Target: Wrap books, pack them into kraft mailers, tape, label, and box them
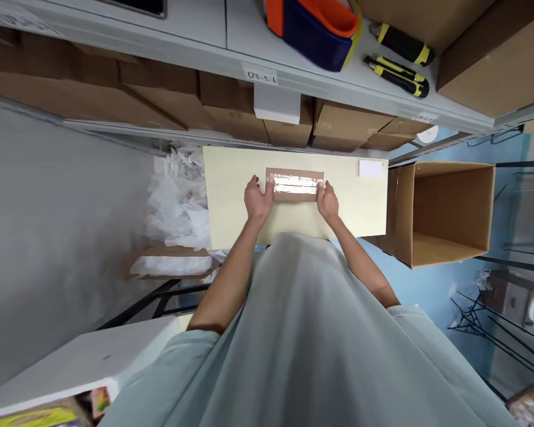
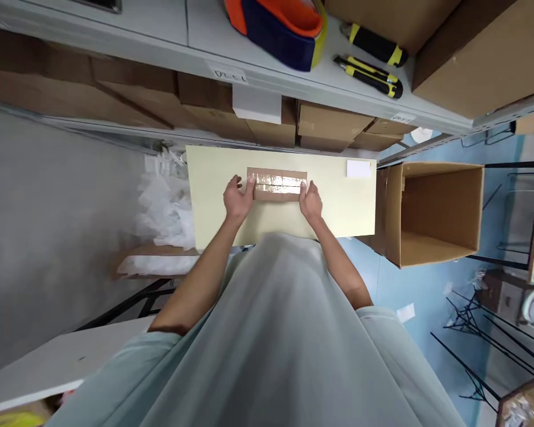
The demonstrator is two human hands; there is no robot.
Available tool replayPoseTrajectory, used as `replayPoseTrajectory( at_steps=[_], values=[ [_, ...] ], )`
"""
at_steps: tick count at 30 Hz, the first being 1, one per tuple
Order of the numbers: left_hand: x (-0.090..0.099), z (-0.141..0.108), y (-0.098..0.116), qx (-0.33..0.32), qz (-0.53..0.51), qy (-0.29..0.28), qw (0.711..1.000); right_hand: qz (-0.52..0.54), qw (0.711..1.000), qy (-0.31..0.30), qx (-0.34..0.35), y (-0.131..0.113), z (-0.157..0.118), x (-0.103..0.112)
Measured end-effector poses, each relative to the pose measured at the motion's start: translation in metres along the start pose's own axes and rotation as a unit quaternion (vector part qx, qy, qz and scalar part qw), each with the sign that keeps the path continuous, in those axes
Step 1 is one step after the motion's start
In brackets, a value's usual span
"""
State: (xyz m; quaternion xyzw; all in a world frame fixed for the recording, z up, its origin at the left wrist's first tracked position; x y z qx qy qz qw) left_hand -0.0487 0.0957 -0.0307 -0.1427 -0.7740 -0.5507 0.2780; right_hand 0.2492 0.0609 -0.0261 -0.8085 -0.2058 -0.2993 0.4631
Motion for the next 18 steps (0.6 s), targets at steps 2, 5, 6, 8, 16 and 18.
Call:
replayPoseTrajectory(
  at_steps=[2, 5, 6, 8, 16, 18],
  values=[
    [0.007, -0.001, 0.002, -0.004, -0.011, 0.034, 0.999, 0.016, 0.999, 0.041, 0.031, -0.006, -0.004, 0.014],
    [0.008, -0.003, 0.007, -0.015, -0.029, 0.014, 0.999, 0.036, 0.996, 0.056, 0.059, -0.014, -0.01, 0.022],
    [0.012, -0.004, 0.009, -0.02, -0.036, 0.008, 0.999, 0.038, 0.995, 0.061, 0.069, -0.018, -0.013, 0.025],
    [0.025, -0.005, 0.013, -0.043, -0.051, 0.012, 0.998, 0.041, 0.992, 0.077, 0.094, -0.026, -0.018, 0.031],
    [0.053, -0.022, -0.029, -0.009, -0.072, -0.032, 0.997, -0.02, 0.998, 0.01, 0.057, -0.017, -0.045, 0.004],
    [0.048, -0.031, -0.055, 0.038, -0.046, -0.049, 0.997, -0.052, 0.998, -0.026, 0.025, -0.006, -0.052, -0.015]
  ],
)
Point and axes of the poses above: each hand's wrist, its own z-axis towards the middle knuckle, its own x-axis out of the back of the hand, y = z × x, the point moved 10 cm from there along z, towards the middle knuckle, and after that the axes turned 4 degrees about z, right-handed, at the moved point
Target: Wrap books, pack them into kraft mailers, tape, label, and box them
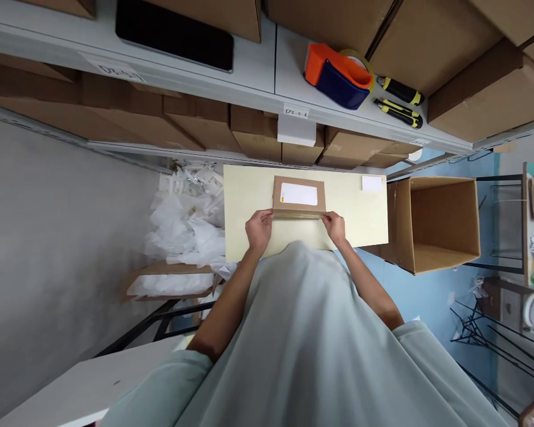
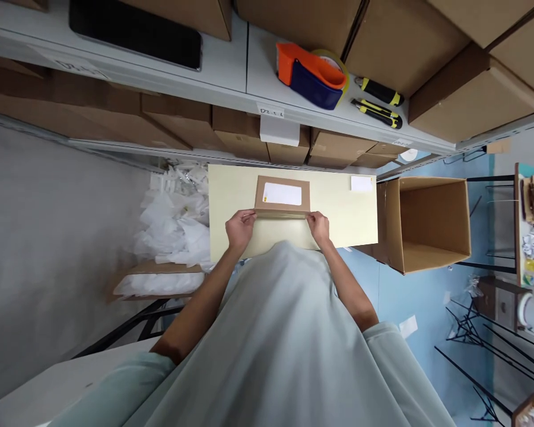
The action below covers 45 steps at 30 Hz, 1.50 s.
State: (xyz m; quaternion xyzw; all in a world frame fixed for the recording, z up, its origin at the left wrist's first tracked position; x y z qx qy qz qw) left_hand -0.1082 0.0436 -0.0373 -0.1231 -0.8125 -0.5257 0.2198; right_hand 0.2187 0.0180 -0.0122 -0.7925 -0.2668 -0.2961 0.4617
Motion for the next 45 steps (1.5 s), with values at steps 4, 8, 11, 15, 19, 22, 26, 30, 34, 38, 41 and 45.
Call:
replayPoseTrajectory(
  at_steps=[4, 8, 11, 15, 19, 22, 26, 30, 34, 38, 41, 45],
  values=[
    [0.003, -0.009, -0.038, 0.039, 0.031, -0.014, 0.999, -0.01, 0.999, -0.044, -0.015, 0.006, -0.011, -0.034],
    [0.015, -0.007, -0.055, 0.042, 0.041, -0.023, 0.998, 0.003, 0.997, -0.078, -0.018, 0.007, -0.021, -0.059],
    [0.025, -0.001, -0.054, 0.036, 0.04, -0.02, 0.998, 0.018, 0.995, -0.093, -0.018, 0.006, -0.027, -0.066],
    [0.039, 0.007, -0.035, 0.002, 0.012, 0.017, 1.0, 0.033, 0.996, -0.085, -0.019, 0.004, -0.035, -0.061],
    [0.051, 0.006, 0.0, -0.072, -0.012, 0.033, 0.997, 0.034, 0.998, -0.05, -0.003, -0.01, -0.042, -0.04],
    [0.054, 0.003, 0.027, -0.119, -0.024, 0.03, 0.992, 0.01, 0.998, 0.01, 0.056, -0.039, -0.035, -0.001],
    [0.046, 0.014, 0.091, -0.178, -0.059, 0.038, 0.982, -0.072, 0.958, 0.156, 0.229, -0.13, -0.005, 0.096],
    [0.042, 0.018, 0.214, -0.271, -0.101, 0.044, 0.956, -0.122, 0.891, 0.253, 0.356, -0.254, 0.038, 0.194],
    [0.062, -0.006, 0.314, -0.352, -0.13, 0.102, 0.921, -0.2, 0.9, 0.212, 0.325, -0.336, 0.105, 0.227],
    [0.078, -0.044, 0.329, -0.374, -0.129, 0.153, 0.906, -0.247, 0.94, 0.108, 0.207, -0.344, 0.151, 0.218],
    [0.08, -0.061, 0.301, -0.333, -0.12, 0.182, 0.917, -0.233, 0.946, 0.079, 0.213, -0.344, 0.158, 0.219],
    [0.066, -0.078, 0.261, -0.268, -0.121, 0.202, 0.934, -0.196, 0.939, 0.06, 0.275, -0.338, 0.148, 0.227]
  ],
)
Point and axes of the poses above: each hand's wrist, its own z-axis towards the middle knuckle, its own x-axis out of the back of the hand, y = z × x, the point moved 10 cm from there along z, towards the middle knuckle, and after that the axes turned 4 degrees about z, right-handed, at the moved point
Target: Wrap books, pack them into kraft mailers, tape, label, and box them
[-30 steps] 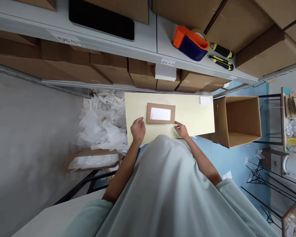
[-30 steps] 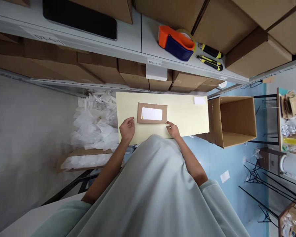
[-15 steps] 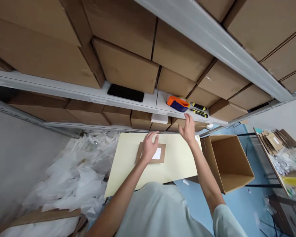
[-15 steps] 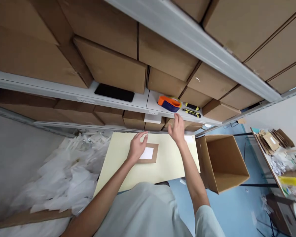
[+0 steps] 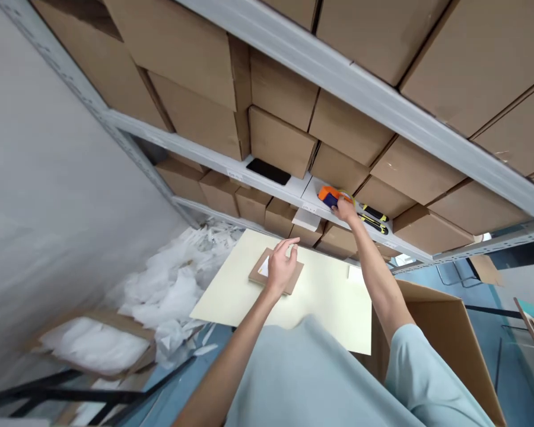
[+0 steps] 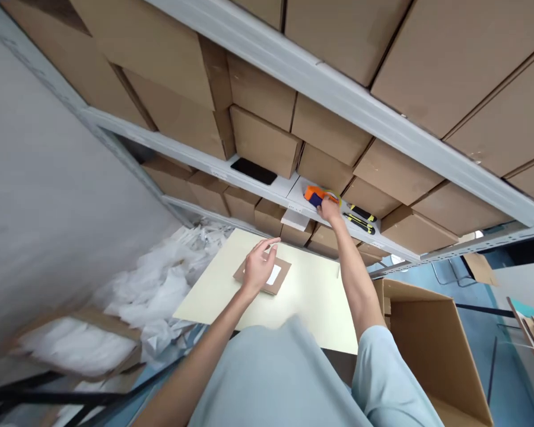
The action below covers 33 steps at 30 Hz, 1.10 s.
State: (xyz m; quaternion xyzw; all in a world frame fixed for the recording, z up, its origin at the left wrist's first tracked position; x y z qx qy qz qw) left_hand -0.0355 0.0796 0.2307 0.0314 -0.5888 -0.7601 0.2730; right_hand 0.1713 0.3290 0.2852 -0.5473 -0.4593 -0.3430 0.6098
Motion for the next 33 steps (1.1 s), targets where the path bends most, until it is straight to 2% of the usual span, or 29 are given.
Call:
replayPoseTrajectory(
  at_steps=[2, 4, 5, 6, 9, 12, 14, 16, 20, 22, 24, 27, 29, 33],
  values=[
    [-0.002, -0.024, -0.008, 0.026, 0.002, 0.016, 1.0, 0.039, 0.998, 0.01, 0.05, 0.001, -0.024, -0.006],
    [-0.002, -0.055, -0.012, 0.051, 0.004, 0.038, 0.998, 0.141, 0.984, 0.009, 0.106, 0.003, -0.066, -0.027],
    [-0.002, -0.072, -0.012, 0.063, 0.005, 0.051, 0.997, 0.225, 0.966, 0.0, 0.127, 0.004, -0.094, -0.043],
    [-0.001, -0.09, -0.012, 0.075, 0.008, 0.064, 0.995, 0.326, 0.935, -0.025, 0.137, 0.005, -0.124, -0.064],
    [0.0, -0.141, -0.011, 0.108, 0.036, 0.076, 0.991, 0.537, 0.828, -0.152, 0.06, 0.008, -0.221, -0.144],
    [-0.006, -0.184, -0.019, 0.133, 0.07, 0.052, 0.987, 0.63, 0.737, -0.241, -0.047, 0.006, -0.303, -0.212],
    [-0.009, -0.209, -0.03, 0.148, 0.082, 0.047, 0.984, 0.654, 0.705, -0.258, -0.093, 0.01, -0.336, -0.24],
    [-0.011, -0.23, -0.041, 0.158, 0.088, 0.051, 0.982, 0.66, 0.692, -0.268, -0.116, 0.015, -0.355, -0.257],
    [-0.021, -0.257, -0.055, 0.17, 0.087, 0.032, 0.981, 0.635, 0.703, -0.296, -0.118, 0.029, -0.374, -0.273],
    [-0.024, -0.261, -0.057, 0.178, 0.085, 0.01, 0.98, 0.606, 0.73, -0.303, -0.093, 0.036, -0.379, -0.272],
    [-0.019, -0.259, -0.055, 0.19, 0.096, 0.01, 0.977, 0.566, 0.767, -0.296, -0.056, 0.043, -0.38, -0.264],
    [0.003, -0.243, -0.046, 0.188, 0.108, 0.052, 0.975, 0.503, 0.817, -0.281, 0.002, 0.055, -0.378, -0.247],
    [0.015, -0.225, -0.037, 0.162, 0.103, 0.06, 0.98, 0.458, 0.84, -0.286, 0.043, 0.061, -0.377, -0.236],
    [0.013, -0.194, -0.022, 0.103, 0.081, -0.024, 0.991, 0.35, 0.878, -0.295, 0.144, 0.065, -0.373, -0.21]
  ],
)
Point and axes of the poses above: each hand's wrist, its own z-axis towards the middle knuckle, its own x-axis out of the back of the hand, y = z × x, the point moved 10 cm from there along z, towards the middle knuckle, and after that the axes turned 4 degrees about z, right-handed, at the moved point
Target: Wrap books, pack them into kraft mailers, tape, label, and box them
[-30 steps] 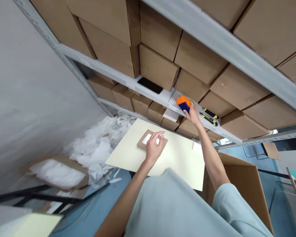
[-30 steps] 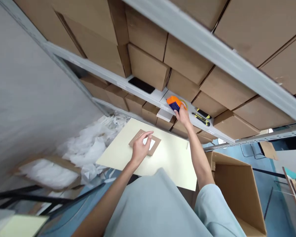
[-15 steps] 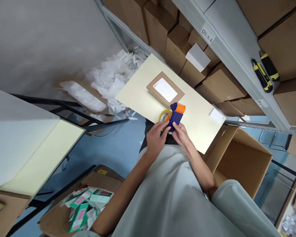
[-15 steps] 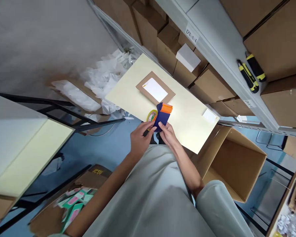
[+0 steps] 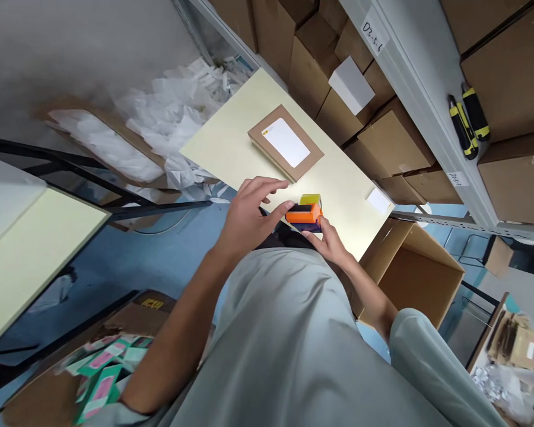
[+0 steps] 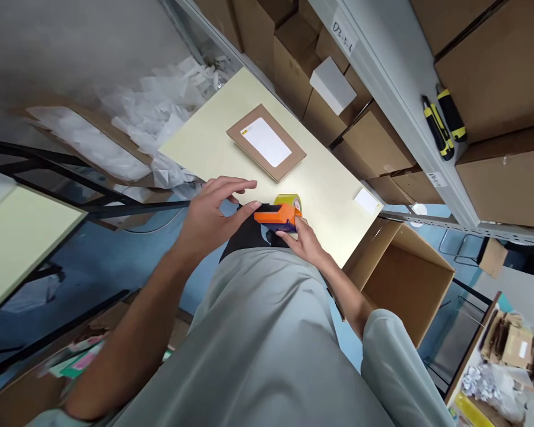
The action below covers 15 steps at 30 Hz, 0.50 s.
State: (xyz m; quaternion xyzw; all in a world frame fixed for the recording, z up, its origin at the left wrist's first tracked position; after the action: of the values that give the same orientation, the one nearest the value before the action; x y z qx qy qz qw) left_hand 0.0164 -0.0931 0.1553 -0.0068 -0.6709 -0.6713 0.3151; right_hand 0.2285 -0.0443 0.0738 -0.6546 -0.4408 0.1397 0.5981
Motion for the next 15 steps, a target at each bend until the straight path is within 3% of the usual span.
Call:
replayPoseTrajectory(
  at_steps=[4, 7, 10, 15],
  values=[
    [-0.009, 0.008, 0.015, -0.033, -0.024, -0.094, 0.995, -0.086, 0.994, -0.02, 0.068, -0.023, -0.008, 0.013],
    [-0.011, 0.006, 0.017, -0.016, -0.034, -0.122, 0.992, -0.127, 0.987, -0.032, 0.095, -0.033, -0.012, 0.017],
    [-0.006, 0.001, 0.023, -0.027, -0.027, -0.101, 0.994, -0.152, 0.982, -0.045, 0.107, -0.037, -0.016, 0.019],
    [0.005, -0.023, 0.038, -0.098, 0.015, 0.004, 0.995, -0.201, 0.966, -0.038, 0.156, -0.048, -0.02, 0.023]
  ],
)
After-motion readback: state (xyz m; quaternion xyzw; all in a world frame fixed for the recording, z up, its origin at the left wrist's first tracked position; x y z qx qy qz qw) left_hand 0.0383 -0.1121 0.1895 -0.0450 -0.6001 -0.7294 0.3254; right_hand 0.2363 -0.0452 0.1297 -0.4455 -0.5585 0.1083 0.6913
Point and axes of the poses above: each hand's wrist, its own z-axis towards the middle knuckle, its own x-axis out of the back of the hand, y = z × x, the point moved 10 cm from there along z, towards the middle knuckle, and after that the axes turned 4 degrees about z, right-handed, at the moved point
